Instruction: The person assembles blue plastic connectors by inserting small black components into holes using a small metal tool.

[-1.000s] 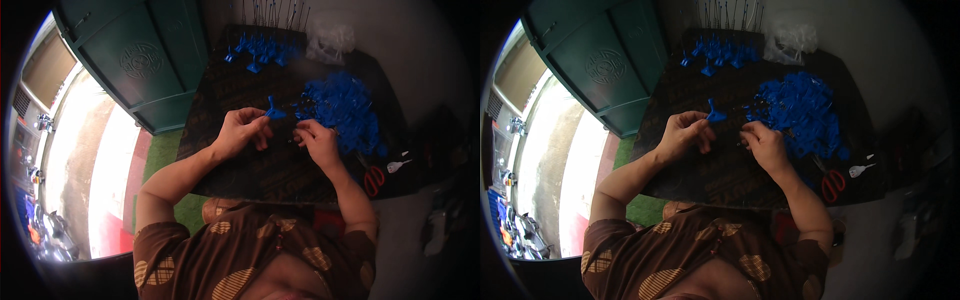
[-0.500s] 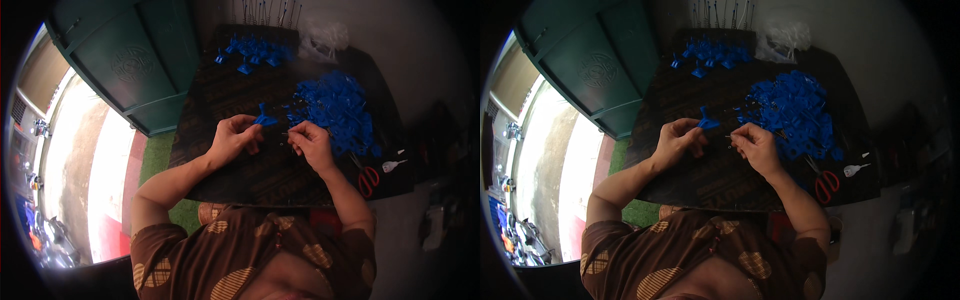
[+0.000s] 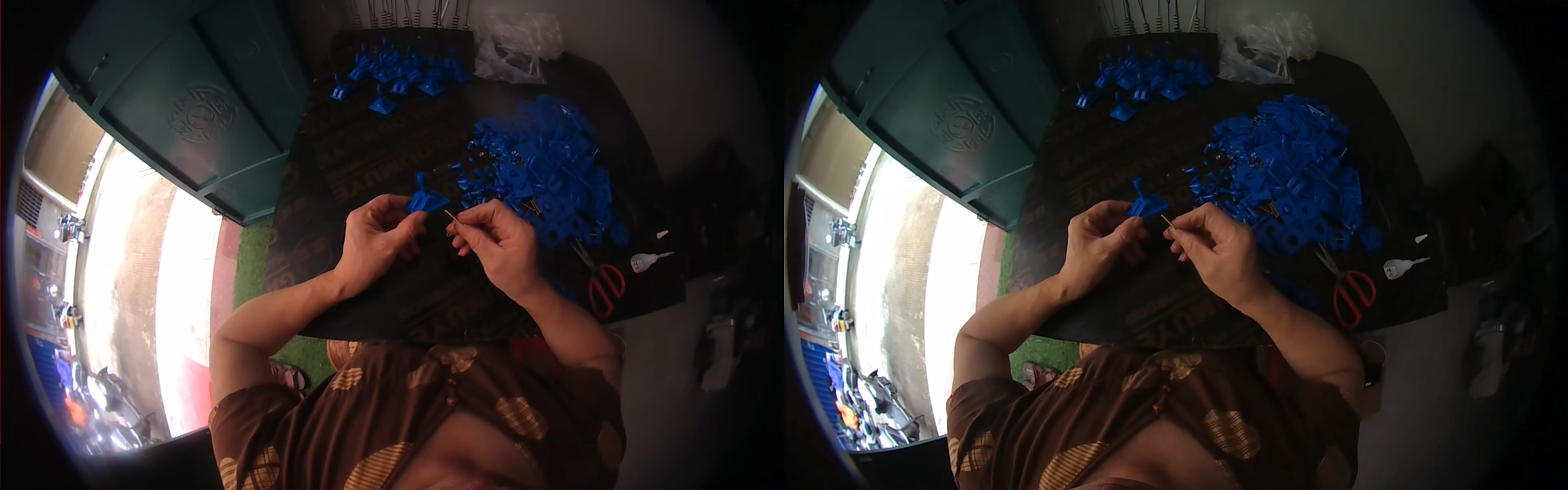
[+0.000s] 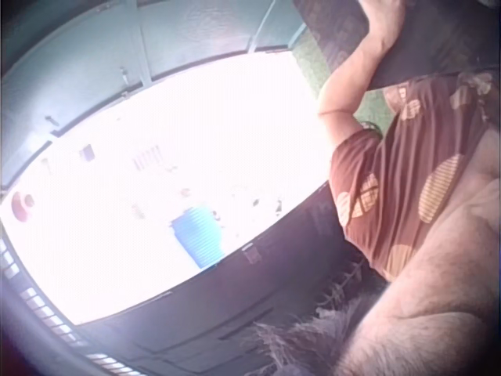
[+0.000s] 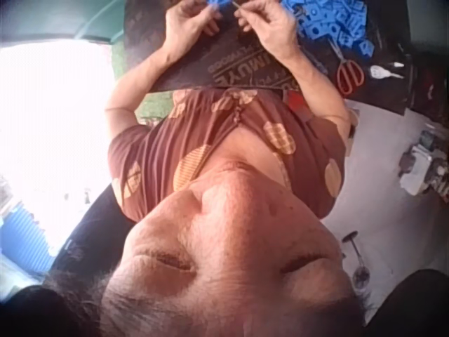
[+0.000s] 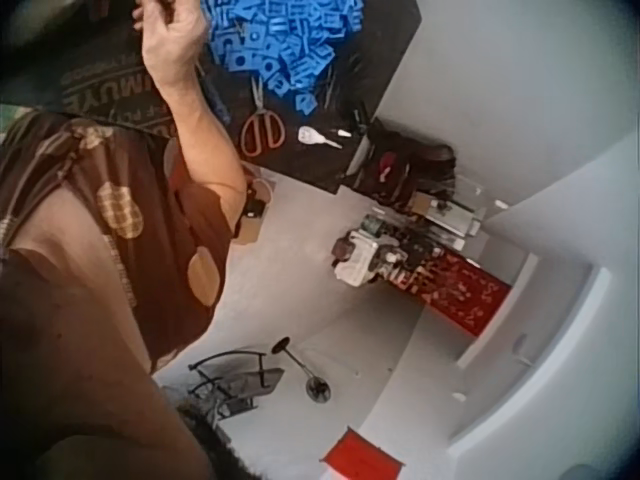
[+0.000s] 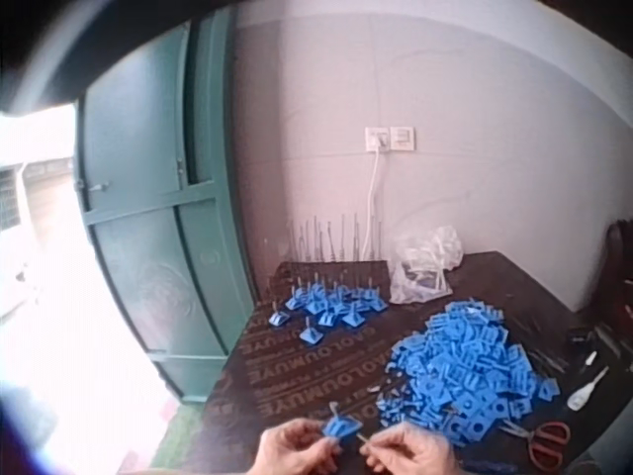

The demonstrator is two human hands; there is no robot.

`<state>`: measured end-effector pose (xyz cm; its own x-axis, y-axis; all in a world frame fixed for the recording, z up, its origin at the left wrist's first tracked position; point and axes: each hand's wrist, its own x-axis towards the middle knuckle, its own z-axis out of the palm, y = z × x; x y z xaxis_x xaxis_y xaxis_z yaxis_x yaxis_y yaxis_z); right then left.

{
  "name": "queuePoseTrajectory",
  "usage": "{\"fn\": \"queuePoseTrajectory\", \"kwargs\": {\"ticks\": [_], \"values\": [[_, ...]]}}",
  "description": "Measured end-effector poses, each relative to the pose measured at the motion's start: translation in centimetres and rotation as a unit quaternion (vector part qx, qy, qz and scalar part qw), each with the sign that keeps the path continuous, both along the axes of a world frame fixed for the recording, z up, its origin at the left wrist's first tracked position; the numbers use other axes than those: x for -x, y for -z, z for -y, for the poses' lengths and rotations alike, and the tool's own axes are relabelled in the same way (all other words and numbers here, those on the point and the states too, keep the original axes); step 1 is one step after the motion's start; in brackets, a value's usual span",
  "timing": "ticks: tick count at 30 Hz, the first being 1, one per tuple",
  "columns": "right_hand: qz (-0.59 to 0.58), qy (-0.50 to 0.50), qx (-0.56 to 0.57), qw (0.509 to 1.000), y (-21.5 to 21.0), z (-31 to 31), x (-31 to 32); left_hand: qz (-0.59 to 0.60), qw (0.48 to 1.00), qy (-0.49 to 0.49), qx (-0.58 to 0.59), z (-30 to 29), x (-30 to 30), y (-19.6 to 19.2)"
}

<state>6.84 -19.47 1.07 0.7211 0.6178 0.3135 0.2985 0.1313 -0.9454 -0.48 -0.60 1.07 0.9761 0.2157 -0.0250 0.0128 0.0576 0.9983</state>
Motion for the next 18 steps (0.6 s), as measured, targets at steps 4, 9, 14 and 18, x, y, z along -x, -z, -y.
{"fn": "queuePoseTrajectory", "kwargs": {"ticks": [4,9,14,18], "values": [[0.141,0.045,-0.032,0.989,0.4,-0.3,-0.5,-0.023,1.000,-0.007,0.016,0.9,-0.1,-0.6],[0.216,0.071,-0.037,0.973,-0.3,-0.3,-0.8,-0.052,0.998,0.001,0.026,1.6,-0.3,-1.4],[0.233,0.081,-0.020,0.969,0.0,-0.5,-1.3,-0.037,0.998,-0.012,0.054,2.0,-0.2,-0.4],[0.229,0.075,-0.019,0.970,0.2,-0.6,-1.3,-0.011,0.997,-0.009,0.072,2.0,0.2,0.1]]}}
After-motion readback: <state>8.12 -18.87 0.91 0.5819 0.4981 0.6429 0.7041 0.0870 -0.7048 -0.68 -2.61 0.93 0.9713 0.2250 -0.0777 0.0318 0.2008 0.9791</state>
